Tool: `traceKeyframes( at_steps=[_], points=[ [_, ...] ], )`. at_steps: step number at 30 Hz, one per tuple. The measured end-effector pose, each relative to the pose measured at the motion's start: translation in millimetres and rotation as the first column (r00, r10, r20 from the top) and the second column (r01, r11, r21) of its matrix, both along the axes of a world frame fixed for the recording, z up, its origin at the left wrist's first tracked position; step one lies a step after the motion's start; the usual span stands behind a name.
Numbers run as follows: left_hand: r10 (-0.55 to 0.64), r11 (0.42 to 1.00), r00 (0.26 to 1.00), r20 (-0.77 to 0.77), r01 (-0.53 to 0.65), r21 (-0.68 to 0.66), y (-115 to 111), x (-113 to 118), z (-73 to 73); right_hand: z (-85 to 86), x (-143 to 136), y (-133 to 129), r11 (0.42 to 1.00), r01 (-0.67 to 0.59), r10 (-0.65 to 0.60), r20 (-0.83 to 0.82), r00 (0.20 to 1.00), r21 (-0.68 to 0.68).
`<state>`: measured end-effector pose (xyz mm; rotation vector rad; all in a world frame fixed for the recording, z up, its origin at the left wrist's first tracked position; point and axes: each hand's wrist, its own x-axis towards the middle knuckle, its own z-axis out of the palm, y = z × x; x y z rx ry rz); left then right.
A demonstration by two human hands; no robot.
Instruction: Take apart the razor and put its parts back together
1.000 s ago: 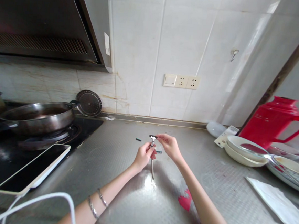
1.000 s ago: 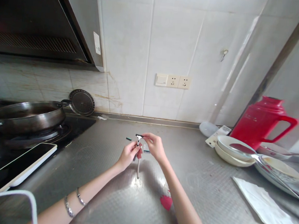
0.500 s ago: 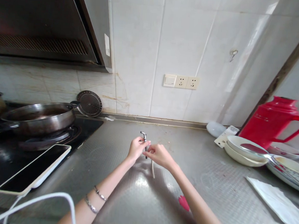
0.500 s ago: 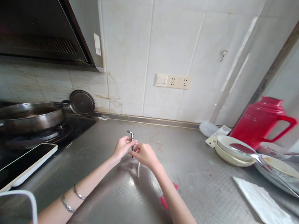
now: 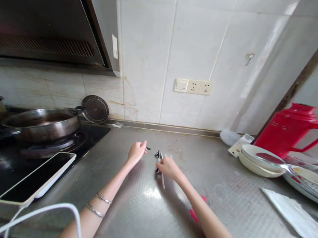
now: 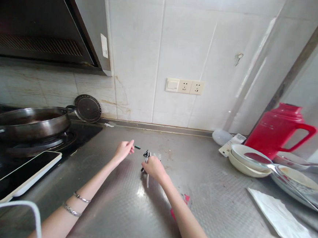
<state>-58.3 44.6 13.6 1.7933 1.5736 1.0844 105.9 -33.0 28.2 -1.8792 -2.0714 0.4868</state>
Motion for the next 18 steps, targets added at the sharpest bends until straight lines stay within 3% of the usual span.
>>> traceKeyframes(
  at_steps=[13,18],
  points=[
    [0.016,1.000,0.999,-0.038,-0.015,0.026,0,-1,-3.9,-12.0,-5,11,1.000,-0.025,0.026,0.064,0.998,-0.011],
    [0.028,0.997,0.992,-0.122,-0.020,0.069,2,-6,-0.9,-9.3,-1,10,0.999,-0.013,0.012,0.024,1.000,0.048]
  ],
)
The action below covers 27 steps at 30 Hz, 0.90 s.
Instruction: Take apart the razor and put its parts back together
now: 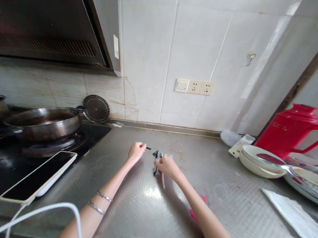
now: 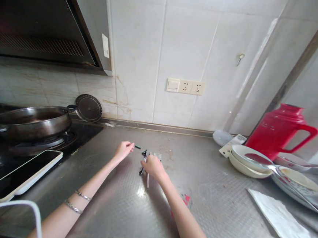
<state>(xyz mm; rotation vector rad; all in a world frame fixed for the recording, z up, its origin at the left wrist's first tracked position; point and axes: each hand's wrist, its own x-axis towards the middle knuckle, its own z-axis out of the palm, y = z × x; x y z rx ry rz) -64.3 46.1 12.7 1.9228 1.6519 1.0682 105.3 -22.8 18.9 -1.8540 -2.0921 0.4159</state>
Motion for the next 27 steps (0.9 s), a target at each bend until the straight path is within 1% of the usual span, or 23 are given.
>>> traceKeyframes(
  at_steps=[3,6,10,13,15,20,27],
  points=[
    [-0.035,0.996,0.996,-0.083,0.042,0.074,9,-6,-0.7,4.1,12,0,0.997,0.047,-0.046,-0.016,0.999,0.066],
    [-0.086,0.993,0.970,-0.229,0.103,0.063,23,-12,-7.0,7.2,31,2,0.991,0.095,-0.092,-0.032,0.995,0.098],
    [-0.164,0.978,0.877,-0.453,0.204,0.041,39,-13,-18.1,8.2,58,7,0.980,0.165,-0.163,-0.024,0.986,0.115],
    [-0.195,0.964,0.818,-0.542,0.261,0.047,44,-10,-21.8,7.8,71,10,0.970,0.210,-0.210,-0.009,0.978,0.121],
    [-0.197,0.957,0.800,-0.566,0.283,0.066,47,-8,-21.7,7.6,76,11,0.967,0.226,-0.227,-0.001,0.974,0.119],
    [-0.222,0.930,0.792,-0.569,0.348,0.121,53,-9,-18.6,7.2,81,12,0.963,0.236,-0.241,0.025,0.970,0.134],
    [-0.253,0.886,0.780,-0.572,0.425,0.187,50,-13,-16.3,7.3,82,11,0.958,0.220,-0.227,0.016,0.974,0.184]
  ],
)
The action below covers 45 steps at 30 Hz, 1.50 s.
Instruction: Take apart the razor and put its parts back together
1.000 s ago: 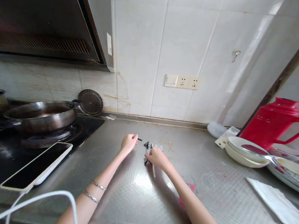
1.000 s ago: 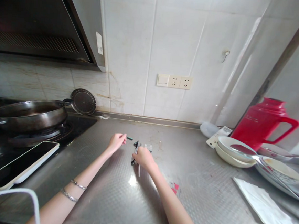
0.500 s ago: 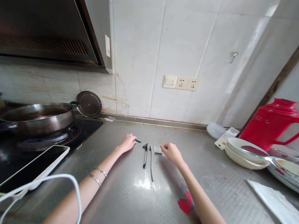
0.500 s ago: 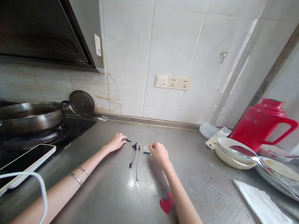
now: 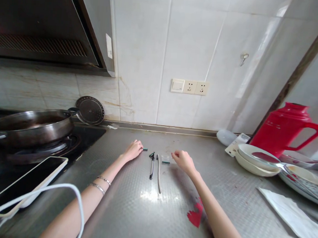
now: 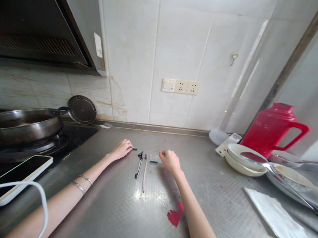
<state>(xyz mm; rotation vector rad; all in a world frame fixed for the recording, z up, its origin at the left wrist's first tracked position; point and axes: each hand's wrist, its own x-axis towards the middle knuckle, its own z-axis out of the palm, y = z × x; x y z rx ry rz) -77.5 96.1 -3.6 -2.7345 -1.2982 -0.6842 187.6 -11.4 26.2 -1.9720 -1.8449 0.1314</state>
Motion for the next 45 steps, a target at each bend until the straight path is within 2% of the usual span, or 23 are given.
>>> traceKeyframes(
  at_steps=[4,9,14,19,33,40,45],
  points=[
    [-0.047,0.997,0.998,0.052,0.044,0.063,-12,7,6.7,1.4,0,-1,0.982,-0.136,0.146,-0.078,0.986,0.128],
    [-0.195,0.973,0.978,0.071,0.184,0.136,-41,30,23.7,2.9,-8,-3,0.924,-0.282,0.319,-0.114,0.941,0.257],
    [-0.279,0.953,0.957,0.076,0.267,0.141,-61,49,35.4,3.7,-14,-5,0.897,-0.352,0.397,-0.138,0.907,0.266],
    [-0.303,0.951,0.945,0.123,0.291,0.106,-65,55,37.0,5.4,-11,-6,0.884,-0.392,0.439,-0.165,0.883,0.253],
    [-0.301,0.954,0.948,0.105,0.299,0.030,-63,60,36.2,2.7,0,3,0.859,-0.424,0.490,-0.220,0.844,0.287],
    [-0.189,0.965,0.982,-0.005,0.185,-0.188,-58,77,26.0,-8.4,24,12,0.918,-0.337,0.384,-0.245,0.890,0.210],
    [-0.195,0.962,0.979,-0.059,0.179,-0.207,-55,91,16.9,-18.7,30,16,0.943,-0.318,0.332,-0.237,0.913,0.098]
  ],
)
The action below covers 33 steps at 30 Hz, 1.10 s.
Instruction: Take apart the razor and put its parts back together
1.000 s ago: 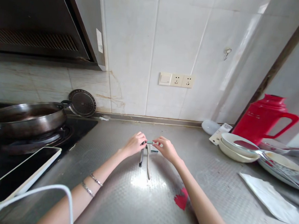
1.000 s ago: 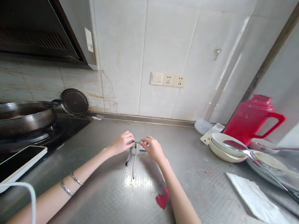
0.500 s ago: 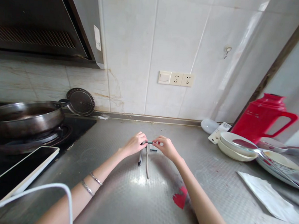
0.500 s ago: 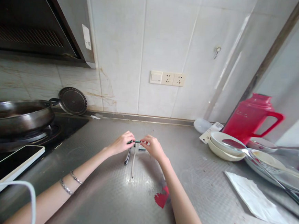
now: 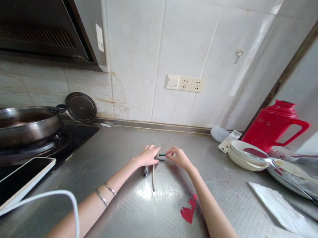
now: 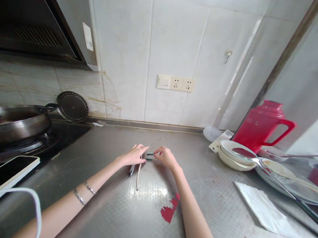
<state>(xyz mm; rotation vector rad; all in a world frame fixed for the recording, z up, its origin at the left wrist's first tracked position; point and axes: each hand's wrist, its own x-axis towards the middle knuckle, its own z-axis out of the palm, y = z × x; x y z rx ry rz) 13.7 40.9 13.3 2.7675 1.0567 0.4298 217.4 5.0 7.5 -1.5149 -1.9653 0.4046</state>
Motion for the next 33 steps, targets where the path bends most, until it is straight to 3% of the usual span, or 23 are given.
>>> traceKeyframes(
  at_steps=[19,33],
  points=[
    [-0.002,1.000,0.999,-0.050,0.003,0.013,-1,4,0.4,-13.9,-8,7,0.999,-0.035,0.034,0.063,0.997,0.003],
    [0.001,0.999,0.997,-0.074,0.002,0.048,1,3,-2.5,-12.4,-8,5,0.999,-0.036,0.035,0.098,0.995,0.005]
  ],
)
